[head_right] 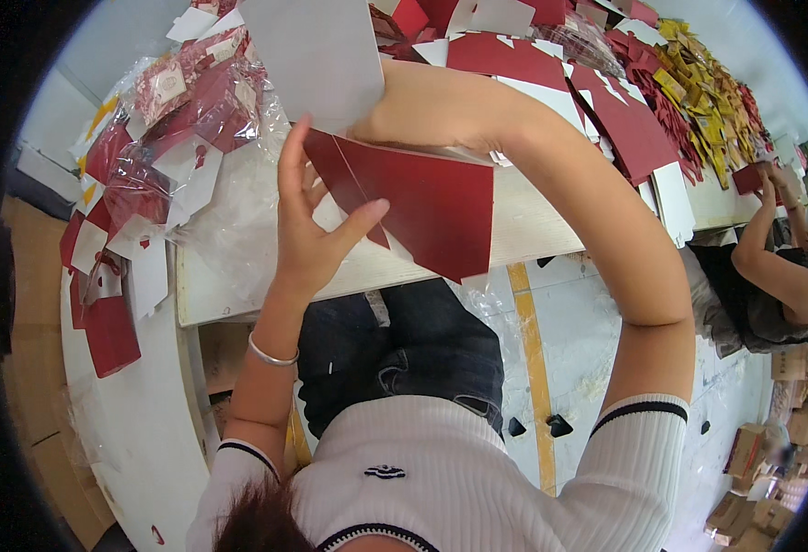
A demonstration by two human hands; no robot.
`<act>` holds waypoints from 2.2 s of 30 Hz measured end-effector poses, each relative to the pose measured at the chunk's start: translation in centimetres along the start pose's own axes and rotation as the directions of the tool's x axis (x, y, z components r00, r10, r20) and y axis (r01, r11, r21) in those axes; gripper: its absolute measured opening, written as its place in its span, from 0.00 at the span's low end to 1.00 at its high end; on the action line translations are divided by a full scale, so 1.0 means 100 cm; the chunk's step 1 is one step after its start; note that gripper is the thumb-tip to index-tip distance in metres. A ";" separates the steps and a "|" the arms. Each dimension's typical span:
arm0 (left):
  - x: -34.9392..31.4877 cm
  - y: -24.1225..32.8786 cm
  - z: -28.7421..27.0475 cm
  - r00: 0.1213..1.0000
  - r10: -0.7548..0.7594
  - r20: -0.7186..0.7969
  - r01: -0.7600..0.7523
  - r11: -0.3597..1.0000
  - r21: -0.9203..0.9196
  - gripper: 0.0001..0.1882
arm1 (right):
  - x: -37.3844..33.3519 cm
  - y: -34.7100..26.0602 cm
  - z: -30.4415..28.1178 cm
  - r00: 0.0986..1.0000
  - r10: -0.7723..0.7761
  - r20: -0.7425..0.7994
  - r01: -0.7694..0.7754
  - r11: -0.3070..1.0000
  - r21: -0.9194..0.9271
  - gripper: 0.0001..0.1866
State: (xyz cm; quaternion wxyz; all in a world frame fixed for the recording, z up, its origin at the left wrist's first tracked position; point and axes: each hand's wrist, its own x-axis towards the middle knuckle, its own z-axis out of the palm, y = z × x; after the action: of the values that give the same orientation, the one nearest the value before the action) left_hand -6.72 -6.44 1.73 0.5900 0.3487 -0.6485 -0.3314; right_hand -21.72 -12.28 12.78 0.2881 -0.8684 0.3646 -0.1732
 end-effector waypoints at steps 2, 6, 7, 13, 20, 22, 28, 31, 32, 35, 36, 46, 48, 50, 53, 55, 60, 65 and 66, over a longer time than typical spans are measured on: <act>0.000 0.009 -0.007 0.999 -0.034 0.033 0.033 0.999 0.023 0.41 | 0.001 0.001 -0.001 1.000 -0.002 0.007 0.002 0.999 -0.051 0.21; 0.019 0.029 -0.035 0.980 -0.075 0.185 0.059 0.995 0.086 0.29 | 0.004 0.017 0.000 0.999 0.029 0.018 -0.028 0.999 -0.019 0.23; 0.020 0.034 -0.037 0.975 -0.105 0.194 0.074 0.984 0.160 0.28 | 0.005 0.019 -0.001 0.998 0.060 0.023 -0.061 0.996 0.060 0.24; 0.031 0.039 -0.031 0.981 -0.191 0.031 0.184 0.969 0.163 0.23 | 0.026 0.059 -0.006 0.981 0.161 0.110 -0.194 0.862 0.468 0.27; 0.046 0.019 -0.058 0.952 -0.302 -0.047 0.297 0.951 -0.091 0.16 | -0.032 0.070 0.017 0.994 -0.091 -0.062 0.110 0.866 0.488 0.50; 0.047 0.020 -0.052 0.927 -0.373 -0.049 0.346 0.896 -0.278 0.17 | -0.039 0.055 0.040 0.986 0.000 -0.169 0.104 0.791 0.603 0.45; 0.043 0.010 -0.052 0.878 -0.464 0.113 0.440 0.692 -0.573 0.24 | -0.026 0.073 0.056 0.972 0.178 -0.152 0.038 0.522 0.852 0.30; 0.026 0.006 -0.054 0.957 -0.290 -0.007 0.242 0.811 -0.533 0.30 | -0.035 0.059 0.047 0.926 0.349 -0.145 0.028 0.321 0.947 0.30; 0.020 0.006 -0.053 0.981 -0.186 -0.056 0.135 0.862 -0.489 0.32 | -0.039 0.060 0.046 0.920 0.370 -0.127 0.038 0.238 0.971 0.23; 0.006 0.019 -0.051 0.906 0.379 0.189 -0.421 0.764 0.488 0.39 | -0.047 0.064 0.051 0.907 0.420 -0.030 -0.009 0.092 0.996 0.22; 0.006 0.021 -0.044 0.879 0.412 0.242 -0.474 0.689 0.549 0.42 | -0.048 0.061 0.056 0.911 0.412 -0.025 -0.018 0.100 0.995 0.23; 0.013 0.017 -0.033 0.935 0.354 -0.007 -0.354 0.935 0.007 0.31 | -0.049 0.064 0.065 0.885 -0.051 -0.463 0.367 0.689 0.625 0.35; 0.014 0.022 -0.028 0.961 0.277 -0.009 -0.277 0.959 -0.057 0.30 | -0.050 0.054 0.072 0.805 -0.259 -0.534 0.527 0.725 0.444 0.36; 0.012 0.027 -0.020 0.974 0.228 -0.003 -0.228 0.970 -0.087 0.27 | -0.044 0.038 0.077 0.800 -0.099 -0.592 0.498 0.661 0.562 0.36; 0.015 0.023 -0.009 0.962 0.263 -0.076 -0.267 0.962 -0.056 0.27 | -0.029 0.025 0.084 0.741 0.039 -0.671 0.562 0.512 0.650 0.31; 0.018 0.020 -0.009 0.938 0.344 -0.046 -0.343 0.939 0.023 0.27 | -0.025 0.025 0.089 0.701 0.108 -0.705 0.565 0.520 0.641 0.30; 0.022 0.027 -0.018 0.953 0.292 0.085 -0.258 0.923 -0.284 0.28 | -0.030 0.017 0.089 0.684 0.229 -0.692 0.615 0.330 0.717 0.33; 0.019 0.036 -0.014 0.963 0.259 0.071 -0.239 0.948 -0.209 0.26 | -0.036 0.009 0.096 0.705 0.263 -0.658 0.574 0.334 0.748 0.33; 0.020 0.036 -0.017 0.967 0.252 0.041 -0.242 0.956 -0.163 0.24 | -0.037 0.008 0.099 0.702 0.231 -0.673 0.567 0.391 0.725 0.34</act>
State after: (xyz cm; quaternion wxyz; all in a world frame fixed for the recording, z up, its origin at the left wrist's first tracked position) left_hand -5.40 -6.20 5.93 0.6324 0.2070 -0.6765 -0.3156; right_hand -19.58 -6.32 4.26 0.5304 -0.4708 0.1882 -0.6794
